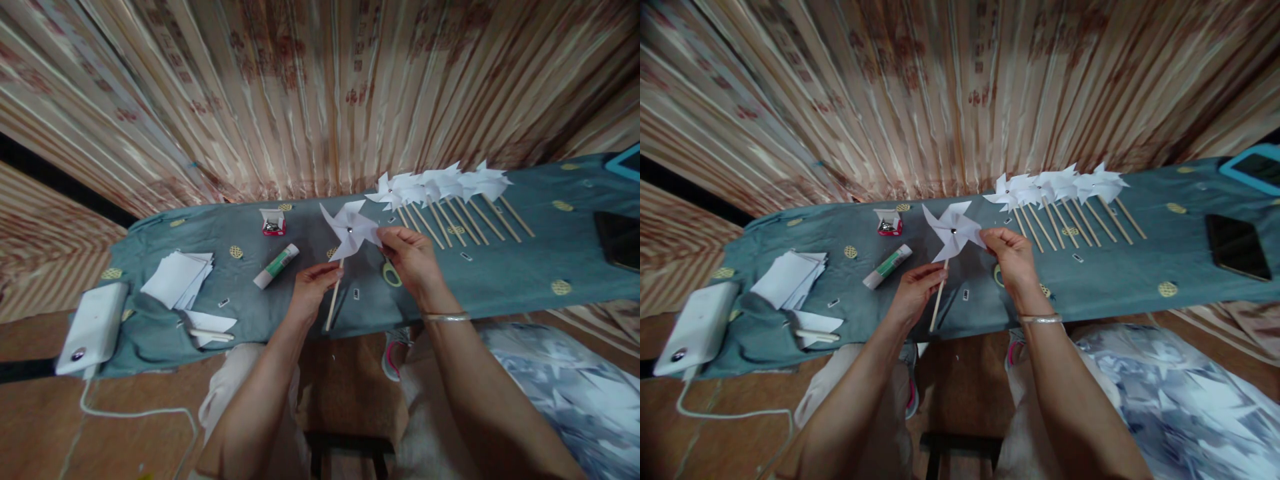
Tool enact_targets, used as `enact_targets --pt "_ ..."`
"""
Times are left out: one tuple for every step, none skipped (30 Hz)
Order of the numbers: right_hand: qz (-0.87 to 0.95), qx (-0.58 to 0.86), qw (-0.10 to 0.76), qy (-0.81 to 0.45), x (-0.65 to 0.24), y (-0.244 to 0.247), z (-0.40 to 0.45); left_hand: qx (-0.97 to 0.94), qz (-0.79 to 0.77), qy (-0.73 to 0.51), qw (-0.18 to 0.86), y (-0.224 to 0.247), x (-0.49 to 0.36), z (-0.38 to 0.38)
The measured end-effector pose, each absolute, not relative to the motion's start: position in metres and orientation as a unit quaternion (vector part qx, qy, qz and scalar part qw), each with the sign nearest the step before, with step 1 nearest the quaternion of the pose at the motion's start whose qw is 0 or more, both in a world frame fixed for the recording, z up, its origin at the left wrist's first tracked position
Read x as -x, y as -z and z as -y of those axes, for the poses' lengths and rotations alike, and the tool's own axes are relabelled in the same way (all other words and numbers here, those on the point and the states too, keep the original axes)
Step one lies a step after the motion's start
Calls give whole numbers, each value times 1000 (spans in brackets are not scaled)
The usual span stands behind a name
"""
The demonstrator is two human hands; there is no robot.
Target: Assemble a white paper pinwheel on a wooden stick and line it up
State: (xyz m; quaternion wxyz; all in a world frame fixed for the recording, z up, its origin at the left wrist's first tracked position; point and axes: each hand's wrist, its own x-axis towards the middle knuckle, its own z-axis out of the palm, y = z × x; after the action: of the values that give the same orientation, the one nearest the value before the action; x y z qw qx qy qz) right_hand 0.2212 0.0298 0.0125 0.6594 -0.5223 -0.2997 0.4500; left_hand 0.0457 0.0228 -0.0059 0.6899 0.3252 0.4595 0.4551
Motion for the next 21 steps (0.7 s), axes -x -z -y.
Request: enact_targets --pt "302 521 659 -451 -221 -13 -30 -326 -459 -456 689 5 -46 -23" --pt "304 520 659 -450 -220 -13 -29 -327 -458 -457 689 5 -46 -23" --pt "305 520 659 -450 -219 -13 -29 -326 -458 -458 689 5 -45 -22" --pt "307 520 658 -451 -218 -14 -29 -324 -459 -460 688 5 -45 -22" --pt "307 520 656 -453 -217 -14 -28 -321 -460 -462 687 5 -45 -22" --pt "307 519 654 -456 -216 -14 -28 -318 -461 -464 686 5 -45 -23" --pt "307 519 652 -460 -215 -15 -27 -315 -463 -467 685 5 -45 -23" --pt "308 518 650 -463 -214 -15 -27 -313 -464 -469 683 5 -45 -23" --pt "307 516 649 -466 -213 -16 -26 -312 -466 -471 681 6 -45 -23" --pt "307 515 648 -469 -212 -16 -25 -313 -468 -471 679 6 -46 -23" --pt "306 515 647 -472 -211 -17 -25 -314 -470 -472 677 6 -46 -23" --pt "306 515 645 -475 -209 -17 -24 -315 -471 -473 674 6 -46 -24" --pt "305 515 642 -478 -208 -17 -24 -317 -473 -473 672 6 -45 -24" --pt "305 517 639 -481 -207 -17 -23 -318 -474 -474 670 6 -45 -24" --pt "304 518 637 -484 -206 -17 -22 -318 -474 -476 669 6 -45 -23" --pt "304 518 635 -487 -205 -16 -22 -317 -473 -478 669 6 -45 -23" --pt "305 517 633 -490 -204 -16 -21 -314 -472 -480 669 6 -45 -23" --pt "308 515 630 -493 -203 -15 -20 -311 -471 -482 670 6 -46 -23" --pt "312 513 628 -495 -202 -15 -20 -309 -471 -483 670 6 -46 -23" --pt "316 512 626 -496 -201 -14 -19 -307 -471 -484 671 6 -46 -23" --pt "320 512 623 -497 -200 -14 -19 -306 -471 -484 671 6 -46 -23"
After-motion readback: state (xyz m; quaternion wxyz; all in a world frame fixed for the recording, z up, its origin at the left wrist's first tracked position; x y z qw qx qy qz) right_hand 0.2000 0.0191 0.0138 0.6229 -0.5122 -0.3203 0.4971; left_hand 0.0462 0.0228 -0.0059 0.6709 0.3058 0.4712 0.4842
